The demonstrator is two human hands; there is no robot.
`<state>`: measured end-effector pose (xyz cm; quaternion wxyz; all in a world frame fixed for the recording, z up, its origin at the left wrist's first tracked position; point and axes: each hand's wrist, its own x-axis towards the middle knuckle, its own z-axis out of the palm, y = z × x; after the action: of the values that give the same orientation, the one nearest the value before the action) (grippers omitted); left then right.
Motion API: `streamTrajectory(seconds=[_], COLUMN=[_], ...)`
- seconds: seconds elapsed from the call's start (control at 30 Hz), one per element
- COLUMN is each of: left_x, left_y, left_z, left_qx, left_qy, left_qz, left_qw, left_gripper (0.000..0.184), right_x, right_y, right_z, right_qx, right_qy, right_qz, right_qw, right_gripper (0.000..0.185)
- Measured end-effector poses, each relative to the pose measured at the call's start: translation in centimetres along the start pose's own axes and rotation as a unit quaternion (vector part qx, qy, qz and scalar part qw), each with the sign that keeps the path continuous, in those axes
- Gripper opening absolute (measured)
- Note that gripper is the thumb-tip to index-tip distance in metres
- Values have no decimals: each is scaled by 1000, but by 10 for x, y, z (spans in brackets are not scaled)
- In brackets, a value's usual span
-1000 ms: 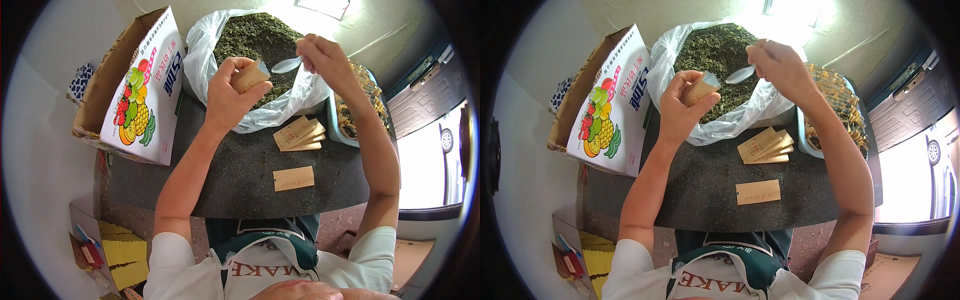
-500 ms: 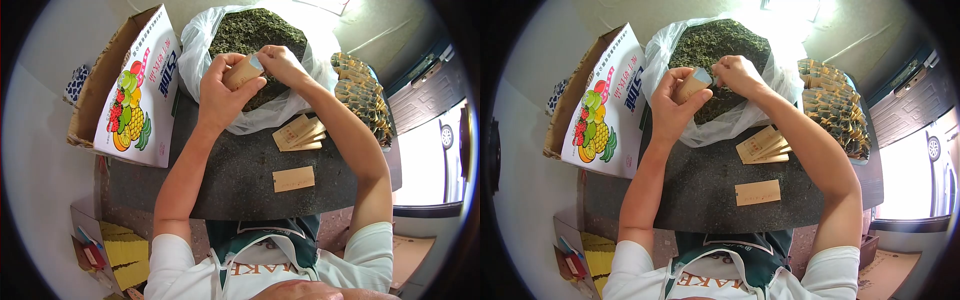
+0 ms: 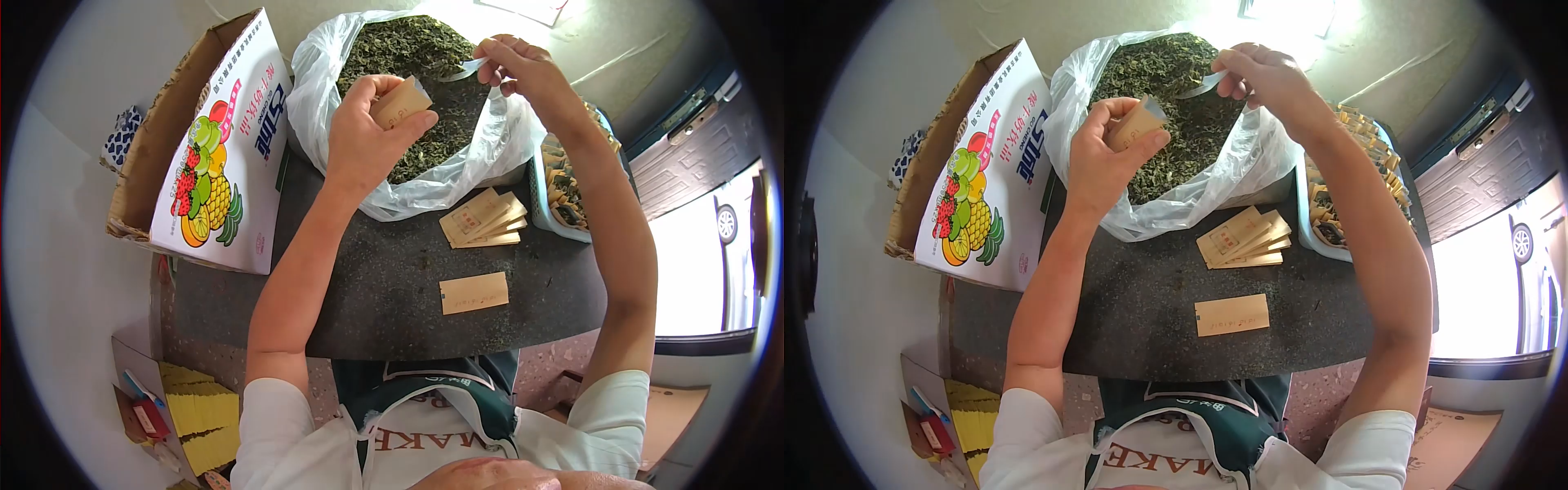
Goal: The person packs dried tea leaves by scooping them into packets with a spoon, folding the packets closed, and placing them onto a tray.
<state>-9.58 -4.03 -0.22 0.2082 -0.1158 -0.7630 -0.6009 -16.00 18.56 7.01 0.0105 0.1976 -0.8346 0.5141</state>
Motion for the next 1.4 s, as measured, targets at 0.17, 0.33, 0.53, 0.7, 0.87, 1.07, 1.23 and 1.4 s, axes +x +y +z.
streamTrajectory(seconds=[0.17, 0.33, 0.53, 0.7, 0.87, 1.07, 1.23, 1.4], left_x=[4, 5, 6, 6, 7, 7, 5, 5], left_y=[6, 7, -2, -5, -5, -18, -20, -21], left_z=[12, 23, 35, 35, 31, 26, 24, 19], left_qx=[21, 5, -8, -10, -23, -46, -50, -83], left_qy=[-3, -16, -6, 34, 44, 60, 58, 59], left_qz=[-2, -6, -2, 0, -17, -12, 38, 45], left_qw=[1000, 1000, 1000, 999, 999, 997, 996, 994], left_gripper=[49, 49, 46, 43, 44, 44, 45, 45], right_x=[-9, -13, -10, -19, -19, 3, 34, 47], right_y=[-8, -13, -13, -26, -31, -9, 63, 58], right_z=[-9, 2, 21, 27, 24, 17, 57, 88], right_qx=[-10, -44, -45, -212, -225, -250, -289, -89], right_qy=[-32, -64, -118, -35, 18, 88, 21, -12], right_qz=[5, -3, -56, -151, -209, -142, -86, 33], right_qw=[999, 997, 990, 965, 951, 954, 953, 995], right_gripper=[30, 27, 24, 24, 22, 23, 24, 27])
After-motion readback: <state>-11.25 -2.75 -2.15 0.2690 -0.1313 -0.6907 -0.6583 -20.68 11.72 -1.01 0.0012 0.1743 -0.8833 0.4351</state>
